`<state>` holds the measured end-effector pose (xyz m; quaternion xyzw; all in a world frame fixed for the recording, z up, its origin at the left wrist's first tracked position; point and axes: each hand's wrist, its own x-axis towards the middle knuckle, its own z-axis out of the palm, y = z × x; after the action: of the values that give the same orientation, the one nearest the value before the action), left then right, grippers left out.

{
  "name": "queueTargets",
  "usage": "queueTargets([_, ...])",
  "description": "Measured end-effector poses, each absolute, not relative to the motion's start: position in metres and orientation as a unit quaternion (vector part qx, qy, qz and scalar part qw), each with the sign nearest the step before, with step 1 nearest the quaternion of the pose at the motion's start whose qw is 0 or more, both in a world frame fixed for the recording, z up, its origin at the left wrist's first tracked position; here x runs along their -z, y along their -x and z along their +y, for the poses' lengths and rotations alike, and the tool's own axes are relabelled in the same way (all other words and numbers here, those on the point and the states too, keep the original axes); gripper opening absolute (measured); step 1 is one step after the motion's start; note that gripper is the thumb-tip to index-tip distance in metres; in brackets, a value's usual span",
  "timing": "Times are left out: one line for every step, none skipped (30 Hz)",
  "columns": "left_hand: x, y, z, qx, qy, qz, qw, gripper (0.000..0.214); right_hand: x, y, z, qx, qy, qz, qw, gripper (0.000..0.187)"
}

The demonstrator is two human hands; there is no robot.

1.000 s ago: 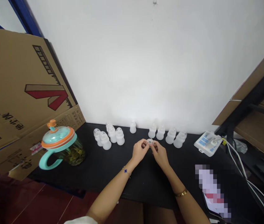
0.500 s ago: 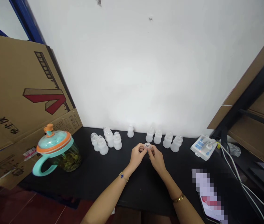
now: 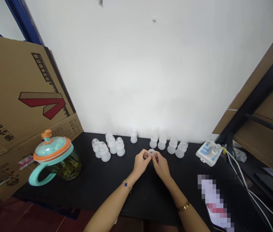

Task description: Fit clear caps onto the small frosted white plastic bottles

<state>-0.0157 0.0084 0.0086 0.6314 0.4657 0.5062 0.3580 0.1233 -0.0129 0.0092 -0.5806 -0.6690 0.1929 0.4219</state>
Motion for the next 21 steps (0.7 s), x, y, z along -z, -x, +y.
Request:
queueTargets([-0.0086, 0.0156, 0.0084, -0.506, -0.631, 0.467, 0.357, 0.018, -0.009, -0.1233, -0.013, -0.193, 0.581, -0.669, 0.421, 0.031])
queueTargets([-0.0087, 0.0155, 0.0084, -0.505, -0.631, 0.469, 0.357, 0.017, -0.0089, -0.1233, -0.0131, -0.194, 0.582, -0.668, 0.42, 0.031])
queueTargets([-0.0089, 0.0154, 0.0083, -0.504, -0.63, 0.47, 0.358, 0.017, -0.0088, -0.1232, -0.0132, -0.196, 0.583, -0.668, 0.42, 0.031])
queueTargets([-0.0092, 0.0153, 0.0081, -0.503, -0.63, 0.471, 0.358, 0.017, -0.0088, -0.123, -0.0133, -0.197, 0.583, -0.667, 0.419, 0.031])
queueTargets([-0.0094, 0.0153, 0.0079, -0.503, -0.63, 0.471, 0.358, 0.017, -0.0091, -0.1229, -0.0135, -0.199, 0.582, -0.668, 0.419, 0.031])
queueTargets([-0.0097, 0.0153, 0.0076, -0.504, -0.63, 0.471, 0.358, 0.017, -0.0095, -0.1227, -0.0136, -0.201, 0.582, -0.668, 0.419, 0.031])
queueTargets([-0.0099, 0.0153, 0.0074, -0.505, -0.63, 0.469, 0.358, 0.017, -0.01, -0.1225, -0.0138, -0.201, 0.582, -0.669, 0.417, 0.031])
queueTargets([-0.01, 0.0153, 0.0073, -0.506, -0.63, 0.467, 0.358, 0.018, -0.0107, -0.1223, -0.0139, -0.2, 0.583, -0.67, 0.414, 0.031])
queueTargets([-0.01, 0.0154, 0.0072, -0.507, -0.631, 0.466, 0.357, 0.018, -0.0115, -0.1222, -0.0141, -0.197, 0.585, -0.671, 0.411, 0.031])
queueTargets([-0.0098, 0.0155, 0.0073, -0.508, -0.632, 0.465, 0.354, 0.018, -0.0121, -0.1221, -0.0142, -0.195, 0.587, -0.671, 0.41, 0.031])
queueTargets([-0.0094, 0.0155, 0.0075, -0.507, -0.634, 0.466, 0.352, 0.018, -0.0125, -0.1221, -0.0142, -0.193, 0.589, -0.671, 0.408, 0.03])
queueTargets([-0.009, 0.0155, 0.0077, -0.506, -0.636, 0.467, 0.349, 0.018, -0.0127, -0.1222, -0.0143, -0.191, 0.589, -0.671, 0.408, 0.03])
queueTargets([-0.0084, 0.0155, 0.008, -0.504, -0.637, 0.469, 0.346, 0.018, -0.0126, -0.1223, -0.0143, -0.191, 0.588, -0.671, 0.409, 0.03])
queueTargets([-0.0079, 0.0155, 0.0082, -0.503, -0.637, 0.472, 0.345, 0.017, -0.0123, -0.1223, -0.0142, -0.19, 0.588, -0.671, 0.409, 0.03])
queueTargets([-0.0075, 0.0155, 0.0084, -0.502, -0.637, 0.473, 0.344, 0.017, -0.0119, -0.1223, -0.0142, -0.19, 0.588, -0.672, 0.409, 0.03])
queueTargets([-0.0073, 0.0155, 0.0084, -0.501, -0.637, 0.474, 0.344, 0.017, -0.0114, -0.1223, -0.0142, -0.19, 0.588, -0.672, 0.408, 0.03])
queueTargets([-0.0073, 0.0155, 0.0082, -0.501, -0.636, 0.475, 0.344, 0.016, -0.0108, -0.1222, -0.0142, -0.19, 0.587, -0.673, 0.408, 0.03])
queueTargets([-0.0076, 0.0155, 0.0079, -0.501, -0.636, 0.476, 0.344, 0.016, -0.0104, -0.1221, -0.0142, -0.191, 0.587, -0.673, 0.407, 0.03])
queueTargets([-0.0081, 0.0155, 0.0075, -0.5, -0.636, 0.476, 0.345, 0.016, -0.0101, -0.122, -0.0143, -0.191, 0.587, -0.673, 0.407, 0.03])
queueTargets([-0.0088, 0.0155, 0.0071, -0.499, -0.636, 0.477, 0.345, 0.016, -0.0098, -0.1219, -0.0143, -0.191, 0.587, -0.673, 0.408, 0.03])
queueTargets([-0.0096, 0.0155, 0.0067, -0.498, -0.636, 0.479, 0.345, 0.017, -0.0096, -0.1219, -0.0144, -0.191, 0.586, -0.673, 0.408, 0.03])
